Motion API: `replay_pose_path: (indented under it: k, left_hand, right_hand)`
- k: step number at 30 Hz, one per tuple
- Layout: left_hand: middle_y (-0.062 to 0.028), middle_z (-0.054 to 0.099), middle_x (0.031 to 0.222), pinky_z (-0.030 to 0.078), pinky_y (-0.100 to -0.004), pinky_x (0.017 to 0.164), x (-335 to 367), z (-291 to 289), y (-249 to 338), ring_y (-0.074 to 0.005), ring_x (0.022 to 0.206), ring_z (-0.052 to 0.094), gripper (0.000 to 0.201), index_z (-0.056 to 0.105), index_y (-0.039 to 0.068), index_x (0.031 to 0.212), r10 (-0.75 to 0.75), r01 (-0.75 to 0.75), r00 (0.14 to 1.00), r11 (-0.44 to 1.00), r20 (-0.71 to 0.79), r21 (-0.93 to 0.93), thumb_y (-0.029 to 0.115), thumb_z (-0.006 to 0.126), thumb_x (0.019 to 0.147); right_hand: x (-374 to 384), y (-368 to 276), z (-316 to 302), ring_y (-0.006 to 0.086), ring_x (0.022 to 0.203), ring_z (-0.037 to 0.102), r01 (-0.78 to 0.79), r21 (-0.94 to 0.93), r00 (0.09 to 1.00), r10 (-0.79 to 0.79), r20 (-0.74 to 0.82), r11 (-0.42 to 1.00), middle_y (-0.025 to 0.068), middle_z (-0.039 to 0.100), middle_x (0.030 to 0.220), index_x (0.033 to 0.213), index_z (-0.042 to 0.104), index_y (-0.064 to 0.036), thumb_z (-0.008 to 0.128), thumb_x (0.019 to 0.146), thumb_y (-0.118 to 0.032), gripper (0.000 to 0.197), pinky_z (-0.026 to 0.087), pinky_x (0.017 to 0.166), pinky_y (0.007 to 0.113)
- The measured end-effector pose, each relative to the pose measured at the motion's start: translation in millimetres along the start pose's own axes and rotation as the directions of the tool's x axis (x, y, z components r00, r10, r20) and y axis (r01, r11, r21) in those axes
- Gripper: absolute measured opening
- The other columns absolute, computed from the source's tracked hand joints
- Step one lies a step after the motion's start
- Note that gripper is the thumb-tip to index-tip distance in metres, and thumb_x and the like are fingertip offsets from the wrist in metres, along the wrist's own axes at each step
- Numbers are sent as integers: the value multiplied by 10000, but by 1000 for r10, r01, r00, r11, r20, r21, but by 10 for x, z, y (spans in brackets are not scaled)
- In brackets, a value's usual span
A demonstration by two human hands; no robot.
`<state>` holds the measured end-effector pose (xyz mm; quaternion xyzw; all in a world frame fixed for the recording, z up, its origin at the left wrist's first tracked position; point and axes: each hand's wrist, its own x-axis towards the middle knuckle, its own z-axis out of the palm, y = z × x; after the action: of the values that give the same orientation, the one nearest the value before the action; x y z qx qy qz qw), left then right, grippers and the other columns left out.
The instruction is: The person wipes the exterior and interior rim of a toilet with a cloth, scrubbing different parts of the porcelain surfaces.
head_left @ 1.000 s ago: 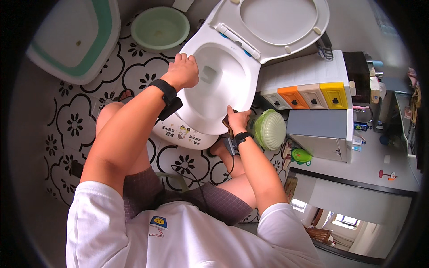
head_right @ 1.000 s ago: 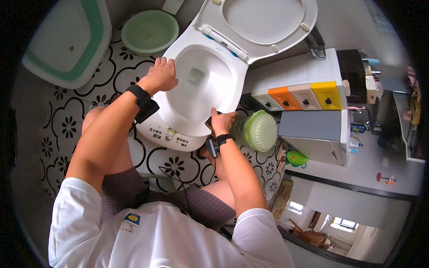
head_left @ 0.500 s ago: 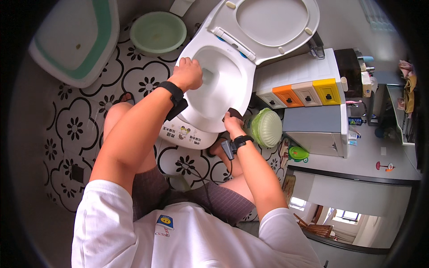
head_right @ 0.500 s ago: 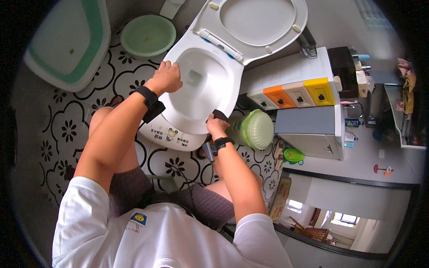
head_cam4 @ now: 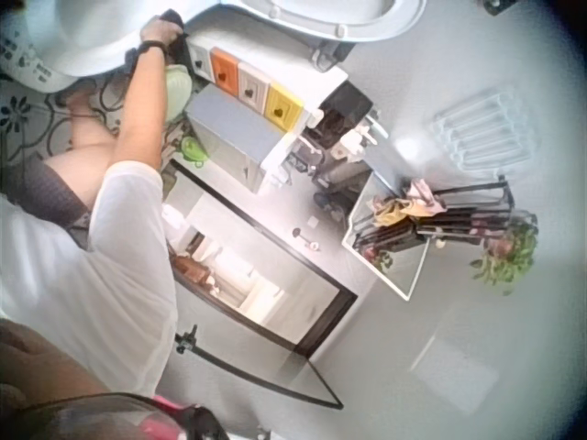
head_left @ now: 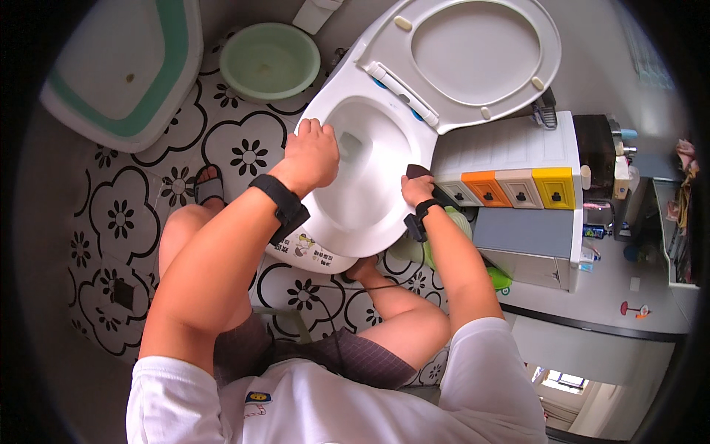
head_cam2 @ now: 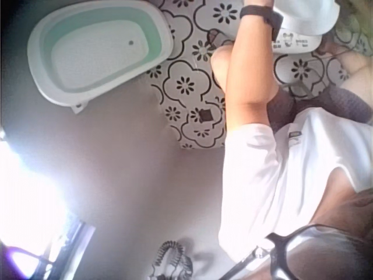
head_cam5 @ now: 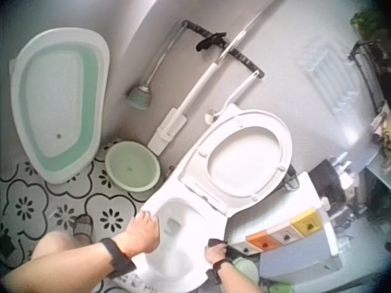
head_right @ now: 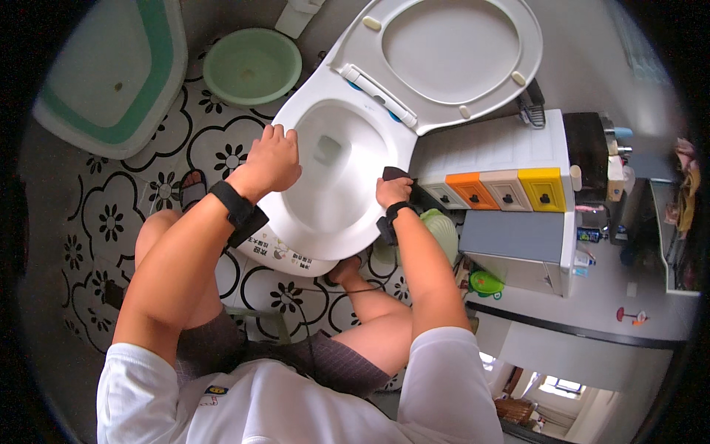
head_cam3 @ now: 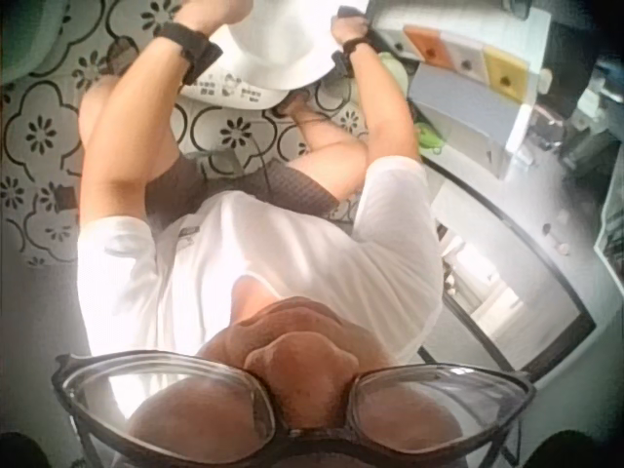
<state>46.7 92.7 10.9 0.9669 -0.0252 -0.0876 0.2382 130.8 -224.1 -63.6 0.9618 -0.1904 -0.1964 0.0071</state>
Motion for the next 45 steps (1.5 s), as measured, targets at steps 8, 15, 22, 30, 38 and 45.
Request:
replay_pose_path:
  k: [8,15,22,30,38,45]
  left_hand:
    - [-177,509,1128,466,-396,862,53,66,171,-285,1083,473,386,503,-59,1116,70,-67,996,995,-50,70,120,581,784]
    - [-165,512,1113,462,-388,837,87,97,183,-276,1061,474,393,508,-51,1123,78,-77,997,994,-4,81,131,586,784]
    - [-161,502,1152,446,-402,877,141,107,262,-281,1107,445,400,501,-50,1149,53,-57,997,996,60,64,144,580,808]
    - [-167,494,1191,432,-416,921,4,71,179,-291,1151,434,423,481,-51,1176,32,-33,997,999,65,8,106,575,795]
    - [-144,514,1178,432,-383,901,-34,40,107,-255,1120,460,411,511,-27,1155,22,-22,1000,995,7,92,160,594,799]
    - [-139,522,1155,429,-375,855,56,-63,132,-253,1097,461,403,515,-29,1154,58,-56,998,994,-18,96,165,577,807]
  right_hand:
    - [810,-99,-181,464,1263,392,50,-119,981,-71,-180,992,398,293,1372,1371,12,217,562,890,-451,989,351,1057,473]
    - [617,-471,-506,452,1237,420,68,-245,988,-99,-117,967,382,297,1387,1387,17,200,550,886,-497,1011,372,1034,468]
    - [438,-134,-259,461,1289,375,-60,-63,997,56,-62,996,387,281,1405,1429,-15,134,556,900,-431,962,348,1059,479]
    - [-91,-99,-229,460,1277,390,-74,-91,997,75,8,993,379,298,1401,1416,-26,156,523,910,-444,957,339,1066,481]
    - [581,-332,-349,383,1180,534,13,-316,973,-85,-213,949,341,473,1291,1343,109,242,509,920,-458,910,419,1010,423]
    - [1012,-609,-430,348,1127,583,81,-719,965,-235,-116,690,289,499,1298,1269,468,117,534,925,-429,649,485,929,385]
